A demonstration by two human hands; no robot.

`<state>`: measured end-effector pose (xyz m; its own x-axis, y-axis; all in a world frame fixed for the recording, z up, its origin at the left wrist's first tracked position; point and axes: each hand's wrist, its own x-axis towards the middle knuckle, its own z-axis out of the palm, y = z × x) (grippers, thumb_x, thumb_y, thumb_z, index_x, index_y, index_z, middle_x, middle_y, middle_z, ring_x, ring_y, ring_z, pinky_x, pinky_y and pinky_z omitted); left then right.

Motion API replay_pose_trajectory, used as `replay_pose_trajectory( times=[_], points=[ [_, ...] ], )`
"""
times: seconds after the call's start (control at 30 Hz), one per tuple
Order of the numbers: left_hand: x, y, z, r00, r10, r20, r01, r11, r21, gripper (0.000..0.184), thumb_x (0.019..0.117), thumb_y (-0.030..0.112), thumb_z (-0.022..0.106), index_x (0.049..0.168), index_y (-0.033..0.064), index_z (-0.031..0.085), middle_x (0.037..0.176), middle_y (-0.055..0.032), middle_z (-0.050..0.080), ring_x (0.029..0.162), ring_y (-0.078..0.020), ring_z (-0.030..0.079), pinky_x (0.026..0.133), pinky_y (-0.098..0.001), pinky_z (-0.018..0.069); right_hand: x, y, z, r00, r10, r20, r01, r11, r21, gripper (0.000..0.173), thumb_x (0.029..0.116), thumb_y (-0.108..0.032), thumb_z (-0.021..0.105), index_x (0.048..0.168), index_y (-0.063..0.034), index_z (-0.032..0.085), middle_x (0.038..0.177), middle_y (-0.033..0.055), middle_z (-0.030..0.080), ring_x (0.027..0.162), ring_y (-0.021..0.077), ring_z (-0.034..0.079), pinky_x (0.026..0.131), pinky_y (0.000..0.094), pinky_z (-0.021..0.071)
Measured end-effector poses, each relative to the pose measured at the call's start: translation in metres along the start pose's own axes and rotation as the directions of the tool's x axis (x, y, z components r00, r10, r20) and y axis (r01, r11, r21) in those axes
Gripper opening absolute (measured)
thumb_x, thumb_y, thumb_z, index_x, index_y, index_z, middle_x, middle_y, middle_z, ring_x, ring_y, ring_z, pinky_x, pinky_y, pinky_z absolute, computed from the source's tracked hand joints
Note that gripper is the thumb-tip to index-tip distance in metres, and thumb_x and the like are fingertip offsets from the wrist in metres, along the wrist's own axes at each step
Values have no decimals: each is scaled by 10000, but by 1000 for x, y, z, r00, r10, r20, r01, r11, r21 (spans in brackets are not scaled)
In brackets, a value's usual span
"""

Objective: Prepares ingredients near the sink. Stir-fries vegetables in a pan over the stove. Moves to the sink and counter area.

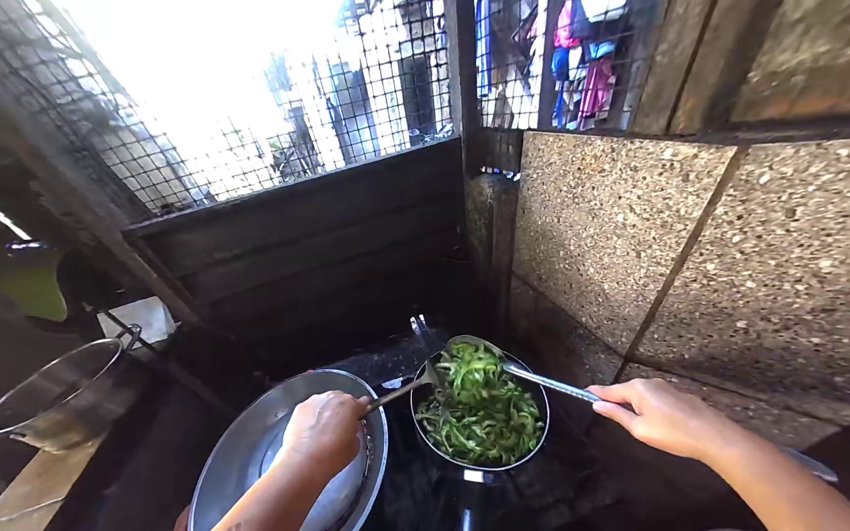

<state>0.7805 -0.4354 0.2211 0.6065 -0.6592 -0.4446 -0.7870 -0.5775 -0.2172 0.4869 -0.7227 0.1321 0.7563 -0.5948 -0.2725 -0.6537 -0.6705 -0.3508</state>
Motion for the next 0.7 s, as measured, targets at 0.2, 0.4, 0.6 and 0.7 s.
replay_pose_trajectory(
  times=[0.2, 0.4, 0.6, 0.7],
  points=[
    [-10, -16, 5, 997, -66, 48, 69, 996, -60, 392, 982, 202, 570, 1365, 232, 649, 1272, -136, 683, 1215, -373, 627, 950, -614, 506, -36, -27, 18, 989, 9, -150, -41, 977, -211, 400, 1077, -382, 508, 1456, -307, 609, 1092, 189, 758, 1023, 440, 717, 862, 653, 535],
    [-33, -34, 1, 995, -88, 54, 93, 991, -101, 353, 984, 215, 572, 1322, 220, 675, 1220, -148, 699, 1182, -378, 641, 934, -629, 507, -53, -25, 54, 947, -151, -282, 47, 937, -345, 380, 1029, -295, 586, 1400, -280, 667, 898, 214, 742, 795, 437, 732, 656, 608, 562],
    [-63, -47, -6, 997, -8, 72, 20, 984, -178, 370, 1009, 242, 576, 1368, 236, 665, 1207, -138, 711, 1169, -366, 646, 973, -606, 489, -59, -32, 42, 949, -140, -283, 38, 941, -336, 364, 1032, -312, 585, 1380, -273, 684, 923, 218, 748, 823, 449, 732, 664, 626, 557],
    [-68, -48, -3, 995, 54, 89, -35, 979, -201, 348, 1015, 266, 572, 1343, 238, 685, 1171, -133, 724, 1134, -358, 662, 958, -599, 497, -54, -34, 27, 982, -47, -184, -17, 944, -328, 378, 1051, -341, 553, 1410, -289, 656, 1047, 224, 753, 966, 472, 721, 775, 672, 540]
  ],
)
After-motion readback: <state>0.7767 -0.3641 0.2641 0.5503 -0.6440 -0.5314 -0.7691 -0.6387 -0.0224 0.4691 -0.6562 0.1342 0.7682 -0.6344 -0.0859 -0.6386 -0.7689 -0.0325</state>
